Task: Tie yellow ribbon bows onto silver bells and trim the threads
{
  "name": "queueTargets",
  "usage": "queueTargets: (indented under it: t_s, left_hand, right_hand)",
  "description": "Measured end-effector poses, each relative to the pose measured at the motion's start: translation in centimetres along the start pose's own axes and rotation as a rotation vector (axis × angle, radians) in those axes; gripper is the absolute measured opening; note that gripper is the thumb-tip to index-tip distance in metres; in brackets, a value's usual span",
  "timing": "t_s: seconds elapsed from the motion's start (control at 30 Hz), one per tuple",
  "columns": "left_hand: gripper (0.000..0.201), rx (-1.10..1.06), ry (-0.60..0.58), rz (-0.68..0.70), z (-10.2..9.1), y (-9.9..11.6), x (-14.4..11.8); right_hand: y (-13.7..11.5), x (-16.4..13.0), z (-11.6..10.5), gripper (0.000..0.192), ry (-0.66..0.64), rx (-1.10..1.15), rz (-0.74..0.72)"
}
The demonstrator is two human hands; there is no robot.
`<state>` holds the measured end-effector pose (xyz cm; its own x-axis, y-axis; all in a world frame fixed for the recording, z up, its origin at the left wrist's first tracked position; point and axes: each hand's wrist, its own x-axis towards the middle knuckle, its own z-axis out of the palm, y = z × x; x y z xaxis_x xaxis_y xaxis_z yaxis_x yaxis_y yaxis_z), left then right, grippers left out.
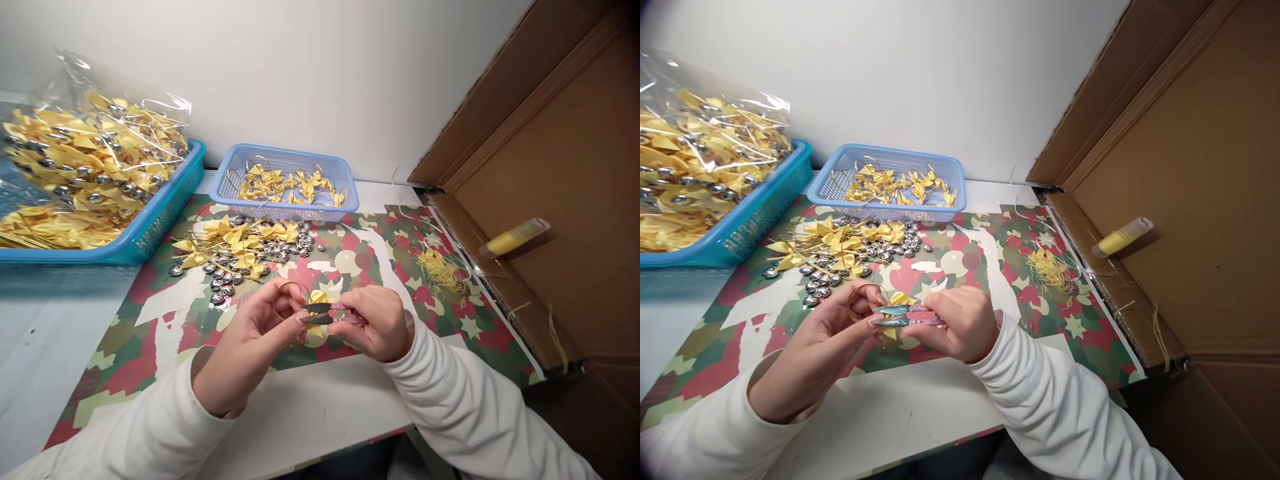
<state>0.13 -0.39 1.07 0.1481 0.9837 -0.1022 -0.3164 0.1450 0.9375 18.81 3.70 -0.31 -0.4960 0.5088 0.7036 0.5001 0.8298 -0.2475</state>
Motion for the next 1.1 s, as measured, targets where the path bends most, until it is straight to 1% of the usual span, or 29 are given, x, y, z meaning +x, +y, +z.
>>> queueTargets:
  t_s: [0.27,0.33,0.4,0.5,0.53,0.57,0.67,0.73,0.83,1.0,1.1]
  left_hand:
    - [0.013,-0.029,-0.028,-0.023,-0.2,-0.4,-0.1]
    - [0.013,0.001,-0.016,-0.016,-0.2,-0.3,-0.1]
    - [0.01,0.079,0.012,0.02,-0.1,-0.3,-0.1]
    - [0.007,0.274,0.034,0.127,0.0,-0.5,-0.3]
    - [0.007,0.342,0.021,0.156,-0.1,-0.6,-0.3]
    - [0.007,0.407,-0.001,0.178,-0.2,-0.7,-0.3]
    - [0.008,0.549,-0.085,0.188,-0.4,-1.1,-0.4]
    - [0.008,0.604,-0.127,0.184,-0.6,-1.2,-0.4]
    - [0.005,0.62,-0.159,0.196,-0.7,-1.2,-0.2]
    - [0.01,0.519,-0.043,0.225,-0.7,-1.3,0.0]
    - [0.009,0.471,-0.026,0.229,-0.7,-1.3,0.1]
  right_hand:
    - [-0.2,-0.1,-0.1,0.042,0.04,0.028,-0.007]
    - [-0.2,-0.2,-0.1,0.041,0.052,0.079,0.028]
    - [0.0,-0.4,0.0,0.044,0.078,0.22,0.176]
    - [0.3,-0.6,0.5,0.053,0.16,0.568,0.495]
    - [0.4,-0.6,0.7,0.055,0.168,0.689,0.565]
    - [0.4,-0.5,0.9,0.056,0.163,0.793,0.608]
    - [-0.1,-0.2,1.3,0.051,0.026,0.973,0.735]
    - [-0.5,0.1,1.3,0.046,-0.029,1.019,0.769]
    - [-0.8,0.3,1.4,0.041,-0.037,1.006,0.779]
    - [-0.9,0.2,1.7,0.045,0.115,1.026,0.8]
    - [-1.2,0.2,1.9,0.046,0.174,1.021,0.815]
